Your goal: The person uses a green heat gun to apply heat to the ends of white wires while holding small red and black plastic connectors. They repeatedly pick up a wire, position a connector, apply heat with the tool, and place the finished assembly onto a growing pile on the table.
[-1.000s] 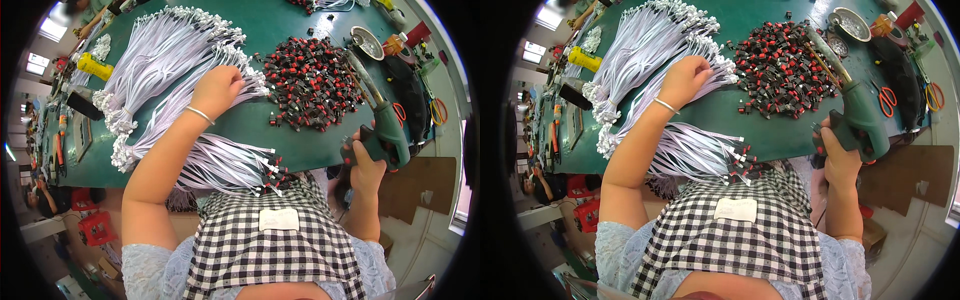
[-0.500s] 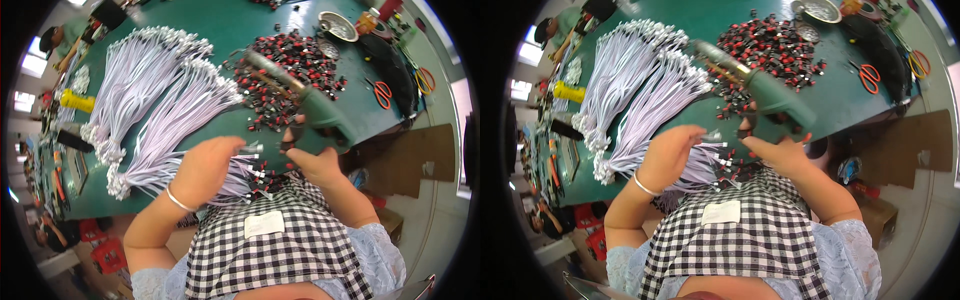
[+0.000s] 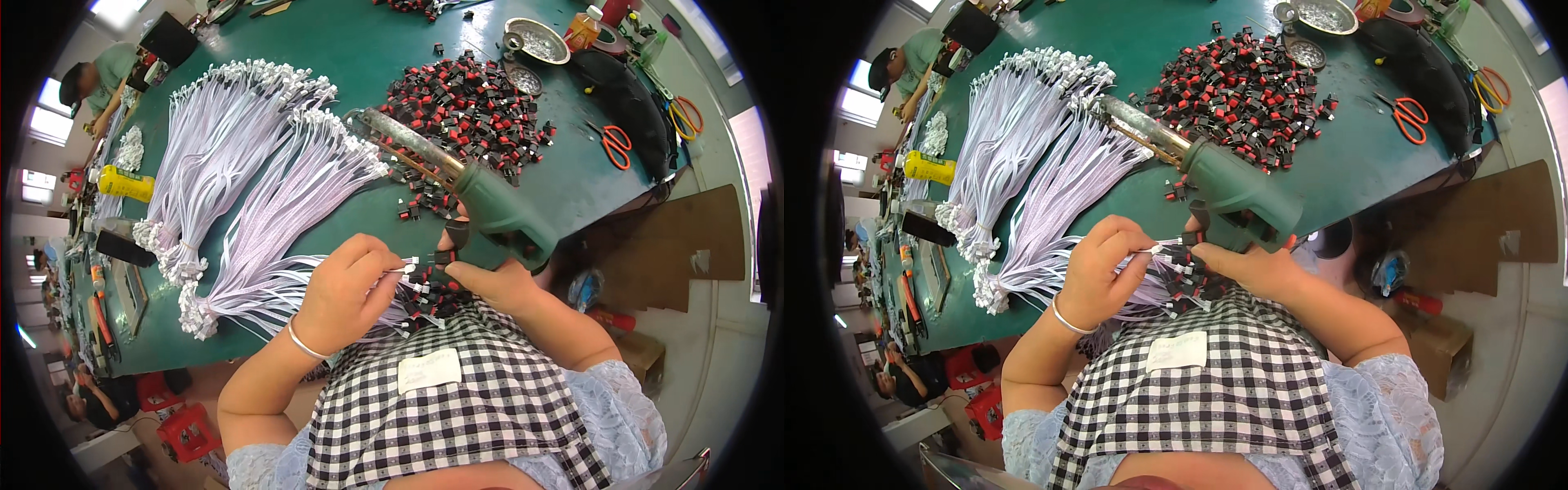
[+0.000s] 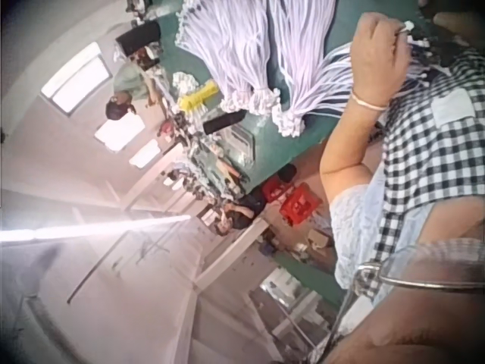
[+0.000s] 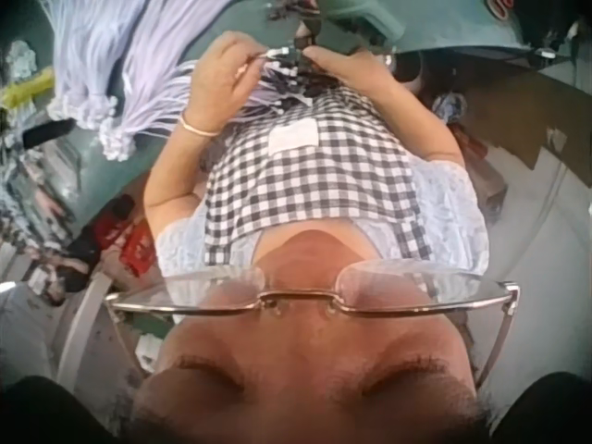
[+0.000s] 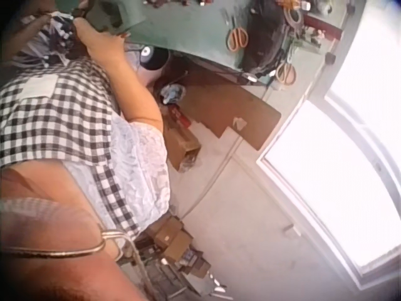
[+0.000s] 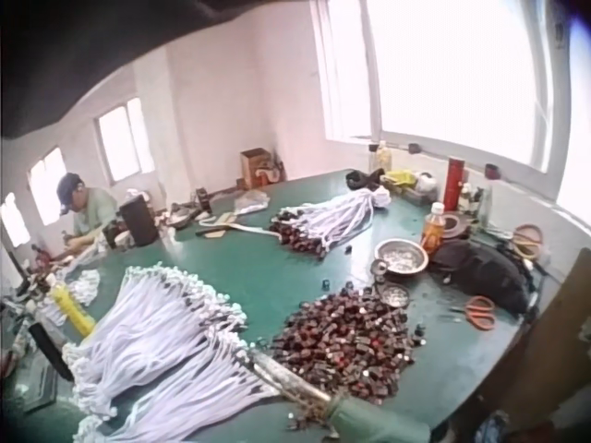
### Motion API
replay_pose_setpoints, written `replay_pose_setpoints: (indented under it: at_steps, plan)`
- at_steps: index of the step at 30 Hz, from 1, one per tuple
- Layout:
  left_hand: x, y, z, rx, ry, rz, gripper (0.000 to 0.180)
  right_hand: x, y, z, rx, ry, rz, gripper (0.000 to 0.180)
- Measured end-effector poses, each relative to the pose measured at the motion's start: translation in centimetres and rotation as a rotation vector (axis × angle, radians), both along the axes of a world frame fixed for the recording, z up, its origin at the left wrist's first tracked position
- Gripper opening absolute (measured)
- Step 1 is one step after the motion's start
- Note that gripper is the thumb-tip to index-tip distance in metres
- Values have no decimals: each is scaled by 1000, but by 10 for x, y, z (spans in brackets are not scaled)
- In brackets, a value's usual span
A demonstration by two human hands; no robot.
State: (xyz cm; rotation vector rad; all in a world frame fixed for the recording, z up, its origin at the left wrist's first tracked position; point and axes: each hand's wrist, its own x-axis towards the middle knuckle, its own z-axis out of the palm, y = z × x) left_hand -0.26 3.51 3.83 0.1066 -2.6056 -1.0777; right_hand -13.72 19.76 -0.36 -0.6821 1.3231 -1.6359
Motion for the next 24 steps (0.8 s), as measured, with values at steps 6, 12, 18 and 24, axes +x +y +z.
replay_pose_setpoints:
  at_steps: [6, 12, 18, 24]
  plan:
    - [5, 1, 0, 573, -306, 150, 7, 5, -4, 4, 42, -118, -69, 31]
    - [5, -8, -3, 987, -463, 126, 13, 13, -16, 4, -31, -150, -141, 24]
    - [6, -8, -1, 945, -483, 116, 15, 12, -27, 7, 11, -87, -125, 26]
    - [6, -9, -3, 981, -458, 113, 13, 13, -28, 5, 14, -105, -137, 28]
